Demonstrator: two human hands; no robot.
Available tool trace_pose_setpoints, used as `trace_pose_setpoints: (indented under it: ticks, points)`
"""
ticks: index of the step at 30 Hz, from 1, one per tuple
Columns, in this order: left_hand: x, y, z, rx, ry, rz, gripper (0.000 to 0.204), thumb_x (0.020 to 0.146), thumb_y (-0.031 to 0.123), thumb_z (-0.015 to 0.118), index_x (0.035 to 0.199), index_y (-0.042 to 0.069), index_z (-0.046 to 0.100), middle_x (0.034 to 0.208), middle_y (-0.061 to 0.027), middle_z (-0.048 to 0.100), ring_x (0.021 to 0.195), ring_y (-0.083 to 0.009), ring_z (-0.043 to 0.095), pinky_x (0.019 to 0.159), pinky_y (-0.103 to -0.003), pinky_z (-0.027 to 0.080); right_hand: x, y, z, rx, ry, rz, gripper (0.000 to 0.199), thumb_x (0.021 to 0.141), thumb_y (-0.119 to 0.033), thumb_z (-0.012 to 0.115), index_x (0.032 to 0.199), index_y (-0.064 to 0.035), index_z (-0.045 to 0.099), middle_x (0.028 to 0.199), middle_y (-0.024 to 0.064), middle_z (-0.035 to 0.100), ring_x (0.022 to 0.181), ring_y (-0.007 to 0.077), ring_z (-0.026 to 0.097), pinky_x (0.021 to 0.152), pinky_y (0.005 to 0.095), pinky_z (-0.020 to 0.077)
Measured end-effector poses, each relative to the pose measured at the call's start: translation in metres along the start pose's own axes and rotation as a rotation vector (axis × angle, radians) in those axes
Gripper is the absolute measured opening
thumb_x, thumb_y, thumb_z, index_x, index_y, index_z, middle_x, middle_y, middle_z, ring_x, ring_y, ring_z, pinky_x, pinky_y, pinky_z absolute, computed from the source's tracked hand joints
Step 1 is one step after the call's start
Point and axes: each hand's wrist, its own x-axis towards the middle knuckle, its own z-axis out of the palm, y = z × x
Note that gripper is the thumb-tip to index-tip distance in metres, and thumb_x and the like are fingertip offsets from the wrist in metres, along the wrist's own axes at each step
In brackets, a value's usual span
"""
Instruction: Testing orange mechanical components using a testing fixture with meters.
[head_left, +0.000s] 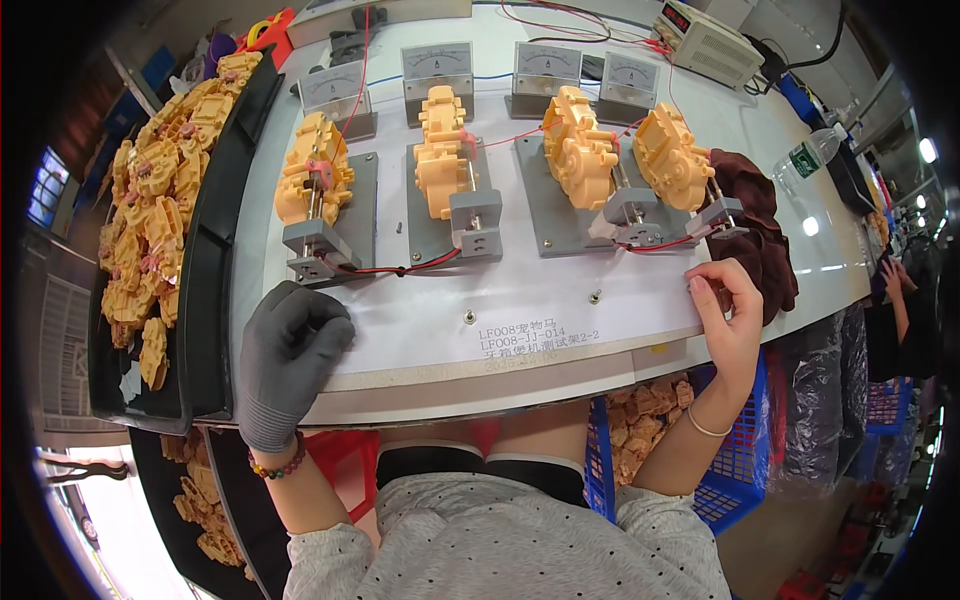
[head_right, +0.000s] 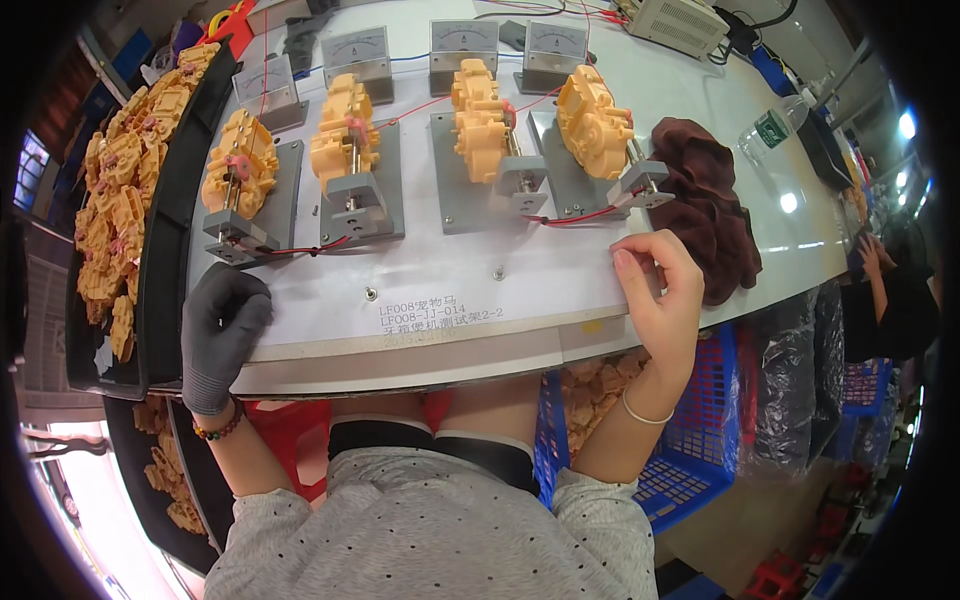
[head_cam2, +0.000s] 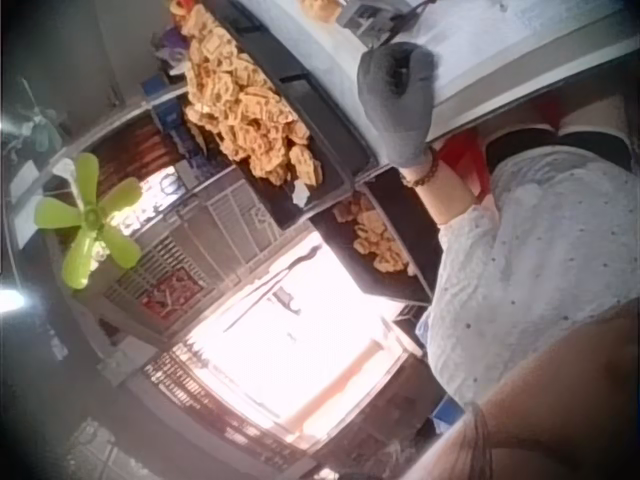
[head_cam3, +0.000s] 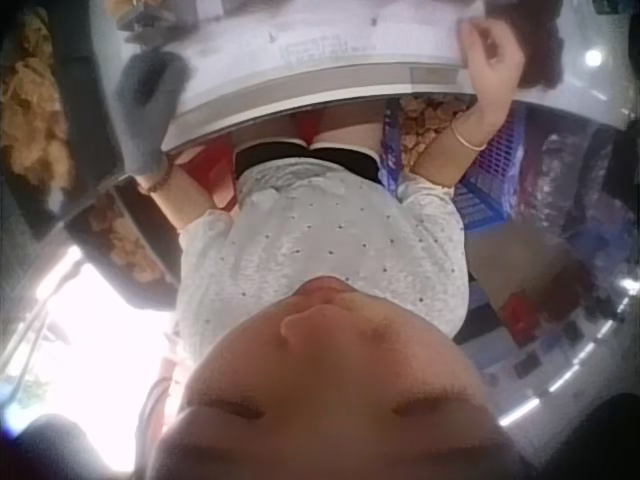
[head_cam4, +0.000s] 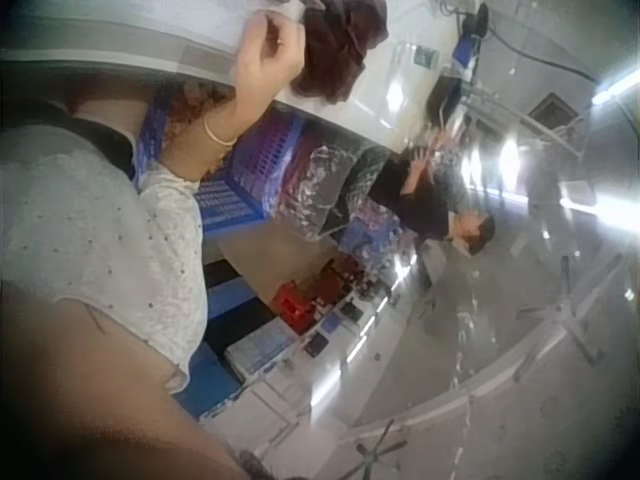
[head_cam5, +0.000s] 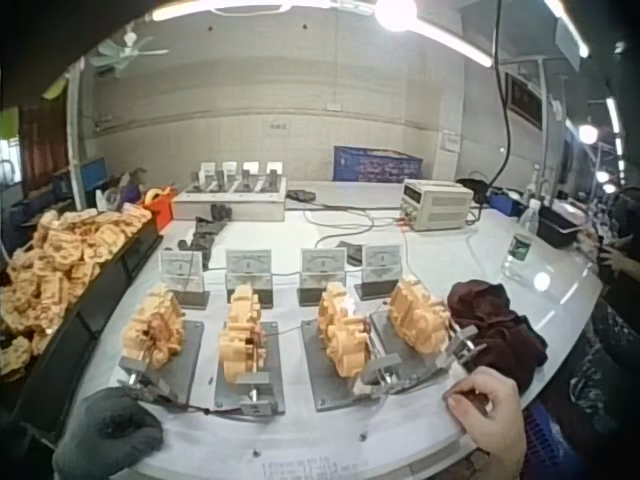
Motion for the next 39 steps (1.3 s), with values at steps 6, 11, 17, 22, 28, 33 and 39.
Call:
trace_pose_setpoints:
  ticks: [6, 11, 17, 22, 28, 33, 39]
  points:
    - [0.001, -0.001, 0.002, 0.016, 0.01, 0.02, 0.007, 0.08, 0.004, 0.065, 0.082, -0.002, 0.062, 0.078, -0.0071, 0.053, 0.067, -0.0126, 0.054, 0.063, -0.027, 0.044, -0.001, -0.001, -0.002, -0.011, -0.011, -0.007, 0.007, 0.085, -0.005, 0.064, 0.088, 0.0013, 0.064, 0.078, 0.003, 0.058, 0.07, 0.01, 0.05, 0.062, 0.0231, 0.037]
    - [-0.001, 0.001, -0.002, 0.074, -0.009, 0.063, 0.008, 0.079, 0.005, 0.068, 0.081, -0.001, 0.063, 0.077, -0.0066, 0.053, 0.069, -0.013, 0.053, 0.063, -0.027, 0.044, -0.002, -0.001, 0.003, -0.025, 0.027, -0.051, 0.005, 0.081, -0.001, 0.063, 0.084, 0.0017, 0.061, 0.077, 0.0053, 0.058, 0.069, 0.0142, 0.052, 0.065, 0.0252, 0.0417]
    - [-0.014, 0.004, -0.007, 0.085, -0.013, 0.044, 0.008, 0.075, 0.005, 0.07, 0.079, 0.001, 0.065, 0.076, -0.006, 0.055, 0.07, -0.0149, 0.053, 0.062, -0.028, 0.042, -0.018, -0.004, 0.005, -0.028, 0.061, -0.058, 0.006, 0.08, -0.001, 0.063, 0.079, 0.0019, 0.058, 0.075, 0.0073, 0.056, 0.068, 0.017, 0.054, 0.067, 0.0275, 0.0439]
    - [-0.02, 0.006, -0.004, 0.17, 0.032, 0.14, 0.005, 0.074, 0.006, 0.071, 0.076, 0.004, 0.066, 0.073, -0.0056, 0.058, 0.069, -0.0199, 0.053, 0.062, -0.031, 0.043, -0.03, 0.002, 0.007, -0.023, 0.134, -0.119, 0.007, 0.08, -0.002, 0.064, 0.084, 0.0006, 0.06, 0.08, 0.0088, 0.056, 0.075, 0.0214, 0.054, 0.069, 0.0293, 0.0435]
    - [-0.019, 0.058, 0.043, 0.37, 0.296, 0.492, 0.013, 0.073, 0.013, 0.075, 0.082, 0.009, 0.066, 0.078, -0.0061, 0.061, 0.074, -0.0267, 0.056, 0.069, -0.038, 0.046, -0.027, -0.063, 0.037, -0.366, 0.281, -0.243, 0.019, 0.076, -0.004, 0.067, 0.094, -0.003, 0.064, 0.086, 0.0113, 0.057, 0.08, 0.0268, 0.053, 0.072, 0.035, 0.0429]
    - [0.003, 0.051, 0.076, 0.347, 0.05, 0.452, 0.011, 0.077, 0.013, 0.071, 0.079, 0.007, 0.061, 0.08, -0.0077, 0.06, 0.077, -0.0304, 0.057, 0.069, -0.041, 0.046, -0.028, -0.07, 0.068, -0.204, 0.005, -0.257, 0.011, 0.075, -0.004, 0.067, 0.084, -0.0054, 0.062, 0.082, 0.0101, 0.058, 0.076, 0.0302, 0.053, 0.069, 0.0393, 0.0417]
    - [-0.013, 0.051, 0.06, 0.418, 0.12, 0.491, 0.013, 0.077, 0.015, 0.072, 0.081, 0.006, 0.063, 0.079, -0.007, 0.06, 0.076, -0.0291, 0.058, 0.067, -0.04, 0.046, -0.03, -0.078, 0.073, -0.089, 0.068, -0.29, 0.013, 0.076, -0.004, 0.067, 0.088, -0.0038, 0.063, 0.079, 0.0105, 0.059, 0.075, 0.0294, 0.055, 0.069, 0.0379, 0.0438]
